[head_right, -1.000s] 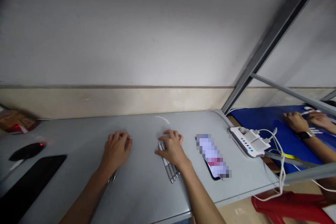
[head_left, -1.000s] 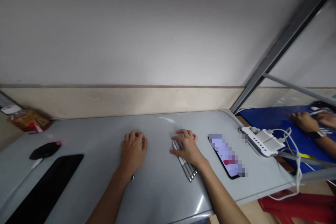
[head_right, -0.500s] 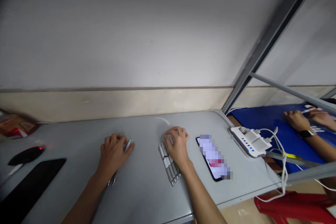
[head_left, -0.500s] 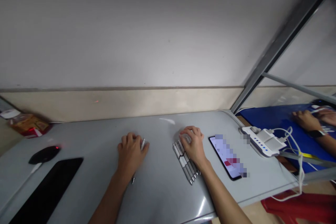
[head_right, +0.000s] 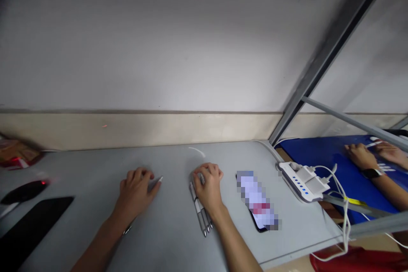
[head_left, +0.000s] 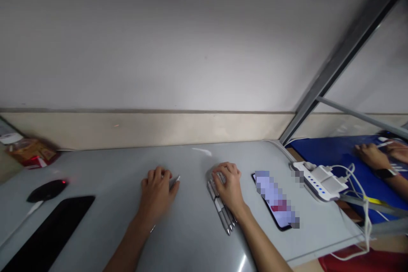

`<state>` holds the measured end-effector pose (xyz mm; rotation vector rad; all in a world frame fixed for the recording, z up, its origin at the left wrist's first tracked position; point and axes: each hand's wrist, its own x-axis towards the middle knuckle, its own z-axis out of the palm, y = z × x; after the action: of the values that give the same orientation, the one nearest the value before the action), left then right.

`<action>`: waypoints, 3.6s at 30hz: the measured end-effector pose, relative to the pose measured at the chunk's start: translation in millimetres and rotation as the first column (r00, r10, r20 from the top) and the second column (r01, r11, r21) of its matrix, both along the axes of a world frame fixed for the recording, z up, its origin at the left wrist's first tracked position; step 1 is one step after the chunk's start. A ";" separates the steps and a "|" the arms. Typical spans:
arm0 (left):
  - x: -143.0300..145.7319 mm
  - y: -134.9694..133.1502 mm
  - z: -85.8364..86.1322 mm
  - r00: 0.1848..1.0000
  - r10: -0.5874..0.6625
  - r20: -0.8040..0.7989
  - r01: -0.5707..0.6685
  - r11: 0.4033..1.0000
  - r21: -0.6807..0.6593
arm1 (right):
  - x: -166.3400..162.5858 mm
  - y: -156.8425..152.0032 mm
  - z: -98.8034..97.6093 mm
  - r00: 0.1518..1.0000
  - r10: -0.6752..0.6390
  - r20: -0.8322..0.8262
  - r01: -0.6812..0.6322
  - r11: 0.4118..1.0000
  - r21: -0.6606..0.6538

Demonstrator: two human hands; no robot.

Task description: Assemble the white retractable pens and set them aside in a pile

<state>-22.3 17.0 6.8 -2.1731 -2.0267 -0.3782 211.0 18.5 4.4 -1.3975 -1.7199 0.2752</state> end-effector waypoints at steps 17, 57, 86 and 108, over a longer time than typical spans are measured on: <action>29.0 -9.2 4.6 0.715 -0.341 0.611 0.475 0.878 -0.066 | -7.8 -10.2 13.6 0.901 0.430 -0.059 -0.434 0.899 -0.062; 18.7 -0.4 -0.5 0.836 -0.425 0.348 0.410 0.904 0.119 | -0.3 -6.7 17.1 0.871 0.339 -0.355 -0.449 0.844 -0.295; 21.2 -4.1 4.2 0.869 -0.352 0.348 0.361 0.932 0.041 | -1.6 -0.6 2.8 0.908 0.287 -0.306 -0.344 0.927 -0.149; 19.9 -3.9 -1.8 0.850 -0.428 0.307 0.446 0.895 0.012 | -0.9 -4.5 7.7 0.915 0.392 -0.095 -0.400 0.913 -0.079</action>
<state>-2.4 13.1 5.0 -2.7611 -1.6570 -0.7559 210.1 14.0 12.1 -1.0756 -1.9373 0.6363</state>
